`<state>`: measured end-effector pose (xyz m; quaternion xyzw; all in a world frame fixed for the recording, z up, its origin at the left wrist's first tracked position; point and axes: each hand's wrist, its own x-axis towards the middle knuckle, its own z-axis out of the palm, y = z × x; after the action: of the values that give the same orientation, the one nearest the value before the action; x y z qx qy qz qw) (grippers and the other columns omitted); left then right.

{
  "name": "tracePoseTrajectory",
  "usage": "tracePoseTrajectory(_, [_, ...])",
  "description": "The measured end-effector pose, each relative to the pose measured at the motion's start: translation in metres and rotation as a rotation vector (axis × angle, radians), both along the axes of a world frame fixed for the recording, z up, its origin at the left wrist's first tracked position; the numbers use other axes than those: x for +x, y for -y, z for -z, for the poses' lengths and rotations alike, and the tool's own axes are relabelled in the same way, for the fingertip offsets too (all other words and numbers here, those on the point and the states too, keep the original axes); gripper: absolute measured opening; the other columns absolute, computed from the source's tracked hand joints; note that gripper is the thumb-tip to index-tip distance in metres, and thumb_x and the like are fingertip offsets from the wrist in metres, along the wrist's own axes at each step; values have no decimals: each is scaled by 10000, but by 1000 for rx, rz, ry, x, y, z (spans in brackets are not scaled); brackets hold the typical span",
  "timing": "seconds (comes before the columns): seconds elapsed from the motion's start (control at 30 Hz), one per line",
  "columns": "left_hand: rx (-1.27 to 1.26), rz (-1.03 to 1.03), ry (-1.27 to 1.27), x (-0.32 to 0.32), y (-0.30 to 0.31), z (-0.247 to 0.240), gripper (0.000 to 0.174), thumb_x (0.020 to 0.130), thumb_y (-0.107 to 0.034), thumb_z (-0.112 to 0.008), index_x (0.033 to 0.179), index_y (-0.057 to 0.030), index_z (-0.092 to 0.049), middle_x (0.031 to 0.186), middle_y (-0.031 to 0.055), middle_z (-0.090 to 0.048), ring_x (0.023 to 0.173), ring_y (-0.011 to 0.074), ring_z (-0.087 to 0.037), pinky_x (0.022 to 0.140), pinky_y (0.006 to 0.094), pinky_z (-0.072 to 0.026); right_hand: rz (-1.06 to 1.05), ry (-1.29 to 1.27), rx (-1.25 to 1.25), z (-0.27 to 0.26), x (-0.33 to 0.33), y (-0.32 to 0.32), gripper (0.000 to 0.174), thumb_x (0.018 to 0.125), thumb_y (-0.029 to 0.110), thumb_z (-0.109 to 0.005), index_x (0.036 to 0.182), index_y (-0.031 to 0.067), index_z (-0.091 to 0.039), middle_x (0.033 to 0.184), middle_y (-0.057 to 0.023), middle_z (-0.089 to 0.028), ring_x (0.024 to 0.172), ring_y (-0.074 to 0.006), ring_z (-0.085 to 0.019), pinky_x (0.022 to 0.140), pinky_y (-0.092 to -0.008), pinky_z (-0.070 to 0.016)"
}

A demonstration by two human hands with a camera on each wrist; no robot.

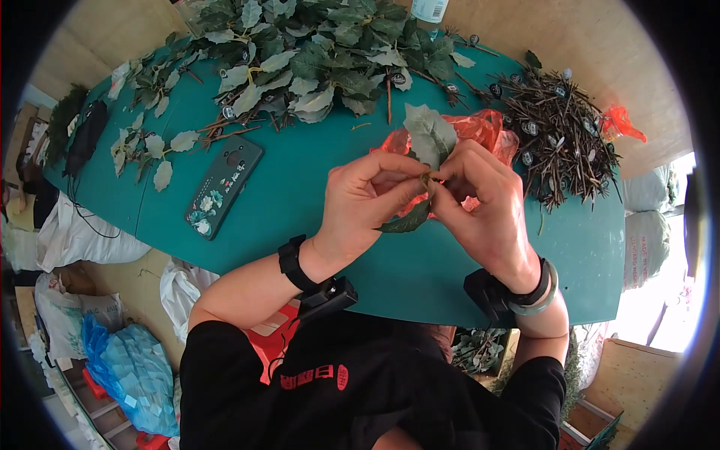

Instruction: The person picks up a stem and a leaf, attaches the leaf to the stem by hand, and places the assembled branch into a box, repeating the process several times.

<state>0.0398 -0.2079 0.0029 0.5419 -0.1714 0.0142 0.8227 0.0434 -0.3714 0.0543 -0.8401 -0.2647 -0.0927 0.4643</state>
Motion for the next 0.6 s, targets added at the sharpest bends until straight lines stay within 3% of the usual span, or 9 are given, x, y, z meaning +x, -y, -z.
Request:
tracePoseTrajectory(0.1, [13, 9, -30, 0, -1, -1, 202, 808, 110, -618, 994, 35, -591, 945, 78, -633, 878, 134, -637, 770, 231, -513, 18, 53, 16, 1, 0, -1, 108, 747, -85, -630, 799, -39, -547, 758, -55, -527, 581, -87, -559, 495, -213, -422])
tracePoseTrajectory(0.23, [39, -31, 90, 6, -1, -1, 196, 834, 55, -622, 1025, 15, -606, 932, 59, -634, 858, 114, -633, 755, 216, -507, 44, 50, 52, 1, -1, 0, 116, 744, -86, -634, 797, -36, -545, 749, -54, -517, 585, -81, -543, 499, -217, -427])
tracePoseTrajectory(0.37, [30, 113, -83, 9, -10, 1, 144, 866, -28, -622, 997, 30, -629, 898, 77, -660, 808, 119, -634, 709, 226, -539, 31, 130, 17, -1, -3, -2, 128, 739, -85, -641, 781, -28, -534, 735, -60, -504, 569, -95, -523, 503, -227, -432])
tracePoseTrajectory(0.47, [-217, 232, -277, 10, -9, 4, 150, 871, -69, -629, 990, 21, -638, 895, 60, -658, 799, 109, -630, 705, 221, -536, 22, 141, 15, -2, -4, -4, 139, 735, -83, -644, 767, -24, -523, 727, -63, -496, 566, -106, -516, 502, -231, -431])
tracePoseTrajectory(0.6, [-186, 198, -243, 9, -7, 8, 138, 869, -62, -631, 981, 18, -641, 895, 44, -657, 801, 96, -625, 716, 225, -538, 19, 148, 15, -4, -7, -6, 149, 726, -91, -635, 753, -18, -508, 720, -66, -487, 565, -120, -506, 503, -230, -426])
